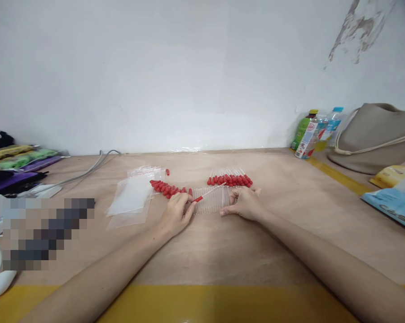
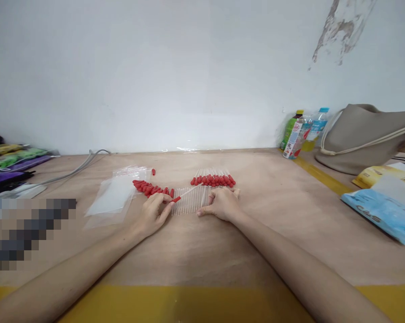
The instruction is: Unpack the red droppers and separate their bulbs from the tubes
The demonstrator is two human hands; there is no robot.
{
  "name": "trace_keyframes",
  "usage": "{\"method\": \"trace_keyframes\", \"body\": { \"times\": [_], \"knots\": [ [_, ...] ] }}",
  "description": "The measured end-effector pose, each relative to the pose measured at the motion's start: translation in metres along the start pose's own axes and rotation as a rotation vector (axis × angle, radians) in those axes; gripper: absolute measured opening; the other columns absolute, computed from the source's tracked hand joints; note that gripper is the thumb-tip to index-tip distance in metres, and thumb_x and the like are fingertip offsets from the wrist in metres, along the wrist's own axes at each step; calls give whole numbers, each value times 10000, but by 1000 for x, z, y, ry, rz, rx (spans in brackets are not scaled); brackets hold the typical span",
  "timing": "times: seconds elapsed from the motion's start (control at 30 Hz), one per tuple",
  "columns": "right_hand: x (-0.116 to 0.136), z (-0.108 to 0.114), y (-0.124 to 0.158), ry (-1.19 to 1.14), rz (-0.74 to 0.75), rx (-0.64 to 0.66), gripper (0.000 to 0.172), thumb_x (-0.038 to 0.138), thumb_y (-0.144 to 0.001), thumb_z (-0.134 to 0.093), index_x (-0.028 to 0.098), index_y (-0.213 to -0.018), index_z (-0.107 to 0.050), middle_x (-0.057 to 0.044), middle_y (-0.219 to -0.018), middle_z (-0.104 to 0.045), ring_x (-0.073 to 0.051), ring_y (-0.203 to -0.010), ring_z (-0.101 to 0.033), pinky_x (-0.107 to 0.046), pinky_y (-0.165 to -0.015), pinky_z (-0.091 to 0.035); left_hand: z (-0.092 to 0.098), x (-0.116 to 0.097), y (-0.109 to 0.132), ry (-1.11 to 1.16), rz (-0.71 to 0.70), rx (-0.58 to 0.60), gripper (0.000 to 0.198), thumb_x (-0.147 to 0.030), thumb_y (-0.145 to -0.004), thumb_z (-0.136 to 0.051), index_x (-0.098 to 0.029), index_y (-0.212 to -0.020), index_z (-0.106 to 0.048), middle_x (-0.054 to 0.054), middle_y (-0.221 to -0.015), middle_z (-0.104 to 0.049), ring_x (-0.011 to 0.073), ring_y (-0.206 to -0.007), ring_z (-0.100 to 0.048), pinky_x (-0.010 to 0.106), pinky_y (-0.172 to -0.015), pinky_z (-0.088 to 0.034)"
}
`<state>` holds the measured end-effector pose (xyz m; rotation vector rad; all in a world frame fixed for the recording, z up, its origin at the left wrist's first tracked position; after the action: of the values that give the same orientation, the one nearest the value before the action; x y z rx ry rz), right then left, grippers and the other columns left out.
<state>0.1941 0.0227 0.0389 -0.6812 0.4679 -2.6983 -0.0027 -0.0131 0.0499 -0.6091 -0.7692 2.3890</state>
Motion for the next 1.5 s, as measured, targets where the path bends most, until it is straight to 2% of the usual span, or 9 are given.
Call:
{"method": "trace_keyframes", "body": {
  "times": [0.07,0.2,0.27,0.33,0.5,0.7,0.83,1.1,1.5],
  "knots": [
    [3,4,2,-14,34,-77,474,662,-531,-598,199,-592,-519,16,-654,-590,-173,-674,-523,-300,-658,-254,-1,0,1,1,-9,4,82,-231,-833,-437,-179,-834,-500,38,-800,-578,165,-766,-533,311,-713,-421],
    [16,20,13,-42,178,-319,622,663,-525,-623,178,-905,-536,-58,-898,-591,-212,-824,-519,-346,-767,-269,-4,-3,2,5,-54,12,60,-215,-832,-441,-176,-835,-488,40,-805,-571,160,-766,-532,299,-702,-425],
    [26,21,20,8,286,-349,607,612,-614,-605,180,-1033,-528,-84,-996,-575,-233,-921,-498,-381,-834,-240,-5,-6,3,2,-94,12,48,-204,-830,-441,-178,-827,-482,40,-805,-572,157,-765,-532,296,-700,-428],
    [35,18,24,81,388,-328,476,523,-718,-571,222,-1085,-537,-75,-1057,-571,-230,-979,-479,-409,-882,-200,-5,-11,3,-4,-143,2,43,-193,-829,-441,-181,-821,-482,41,-815,-578,154,-775,-536,293,-707,-431],
    [43,9,29,147,501,-323,150,338,-826,-516,290,-903,-635,-4,-988,-628,-181,-965,-490,-429,-922,-149,-5,-21,3,-25,-249,-44,59,-195,-828,-449,-185,-824,-507,49,-841,-604,150,-804,-555,294,-734,-436],
    [49,6,32,112,498,-300,206,291,-857,-456,233,-759,-628,2,-862,-657,-159,-880,-515,-424,-931,-124,-7,-32,-4,-89,-299,7,257,-300,-804,-528,-195,-1037,-543,75,-1027,-616,206,-999,-527,367,-846,-390],
    [53,3,35,58,521,-247,210,310,-866,-438,225,-788,-613,4,-849,-664,-151,-875,-529,-416,-946,-122,-10,-40,-3,-63,-397,23,144,-247,-824,-513,-208,-941,-588,27,-985,-649,171,-999,-541,356,-905,-368],
    [57,0,40,-68,659,-217,189,228,-873,-430,234,-880,-619,-1,-845,-688,-149,-934,-575,-440,-996,-161,-13,-47,0,-129,-448,122,182,-228,-852,-452,-196,-969,-588,31,-1078,-627,194,-1143,-462,413,-1012,-276],
    [62,14,57,-56,903,-366,175,108,-835,-477,157,-979,-565,-47,-912,-680,-147,-1031,-558,-454,-1049,-223,-11,-52,0,-108,-485,188,152,-214,-859,-428,-172,-820,-570,24,-1047,-642,198,-1154,-458,445,-1035,-198]
  ]
}}
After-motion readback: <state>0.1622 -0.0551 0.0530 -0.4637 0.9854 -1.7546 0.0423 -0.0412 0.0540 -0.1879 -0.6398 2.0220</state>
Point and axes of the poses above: each hand's wrist, its own y-axis away from the middle knuckle, its own z-axis out of the back of the hand, x = y × z, the point moved 7 cm from there along -y, towards the middle knuckle
